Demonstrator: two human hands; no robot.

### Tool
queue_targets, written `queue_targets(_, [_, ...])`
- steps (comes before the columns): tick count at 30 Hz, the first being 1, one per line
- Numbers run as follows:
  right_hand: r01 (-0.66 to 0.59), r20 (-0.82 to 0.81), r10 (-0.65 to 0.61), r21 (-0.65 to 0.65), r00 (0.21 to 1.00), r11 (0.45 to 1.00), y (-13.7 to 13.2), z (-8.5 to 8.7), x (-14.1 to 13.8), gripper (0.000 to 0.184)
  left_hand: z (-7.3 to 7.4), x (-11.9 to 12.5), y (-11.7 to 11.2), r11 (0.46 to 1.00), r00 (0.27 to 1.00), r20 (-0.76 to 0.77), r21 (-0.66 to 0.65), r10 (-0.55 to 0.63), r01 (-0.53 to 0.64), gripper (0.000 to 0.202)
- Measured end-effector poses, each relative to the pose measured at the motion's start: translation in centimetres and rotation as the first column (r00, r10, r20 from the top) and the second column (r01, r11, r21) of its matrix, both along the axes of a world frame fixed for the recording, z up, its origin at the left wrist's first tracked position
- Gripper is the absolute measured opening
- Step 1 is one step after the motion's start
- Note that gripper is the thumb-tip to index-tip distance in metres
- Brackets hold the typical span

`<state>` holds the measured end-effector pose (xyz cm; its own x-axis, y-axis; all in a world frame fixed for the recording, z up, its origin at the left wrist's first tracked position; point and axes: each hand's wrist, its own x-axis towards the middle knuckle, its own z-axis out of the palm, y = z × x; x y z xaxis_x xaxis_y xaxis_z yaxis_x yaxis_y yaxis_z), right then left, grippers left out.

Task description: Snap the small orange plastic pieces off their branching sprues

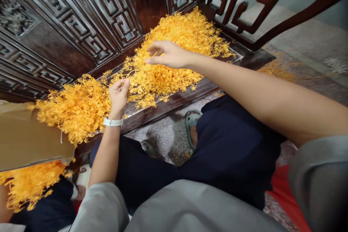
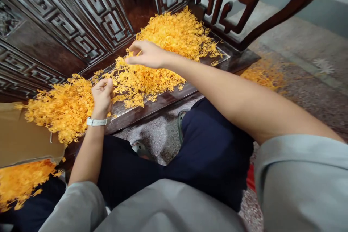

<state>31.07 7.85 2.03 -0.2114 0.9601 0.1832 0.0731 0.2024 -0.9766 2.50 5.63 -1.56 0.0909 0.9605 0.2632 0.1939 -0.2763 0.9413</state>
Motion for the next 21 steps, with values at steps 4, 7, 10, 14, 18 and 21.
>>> queue_targets(4, [-0.143, -0.068, 0.133, -0.173, 0.989, 0.974, -2.1, 0.0, -3.0, 0.057, -0.4, 1.5, -1.0, 0.999, 0.998, 0.055, -0.014, -0.029, 0.03, 0.049])
queue_targets(7, [-0.333, -0.271, 0.262, -0.261, 0.926, 0.906, -2.9, -0.1, -4.6, 0.048, -0.4, 2.2, -1.5, 0.999, 0.996, 0.073, -0.004, -0.044, 0.044, 0.048])
queue_targets(10, [-0.362, -0.333, 0.259, -0.296, 0.907, 0.884, -2.9, -0.1, -5.3, 0.039, -0.4, 2.2, -1.8, 0.998, 0.997, 0.046, 0.039, -0.055, 0.053, 0.046])
queue_targets(14, [-0.216, -0.252, 0.137, -0.319, 0.958, 0.923, -2.1, -0.1, -5.0, 0.032, -0.4, 1.5, -1.6, 0.995, 0.997, -0.061, 0.087, -0.051, 0.056, 0.041])
queue_targets(18, [-0.216, -0.129, 0.184, -0.322, 0.975, 0.922, -1.2, -0.6, -4.0, 0.033, -0.4, 0.7, -1.1, 0.982, 0.993, -0.117, 0.19, 0.026, -0.003, 0.035])
queue_targets(21, [-0.245, -0.032, 0.25, -0.341, 0.968, 0.907, -0.8, -0.6, -3.4, 0.031, -0.2, 0.1, -0.9, 0.958, 0.98, -0.18, 0.284, 0.088, -0.034, 0.031])
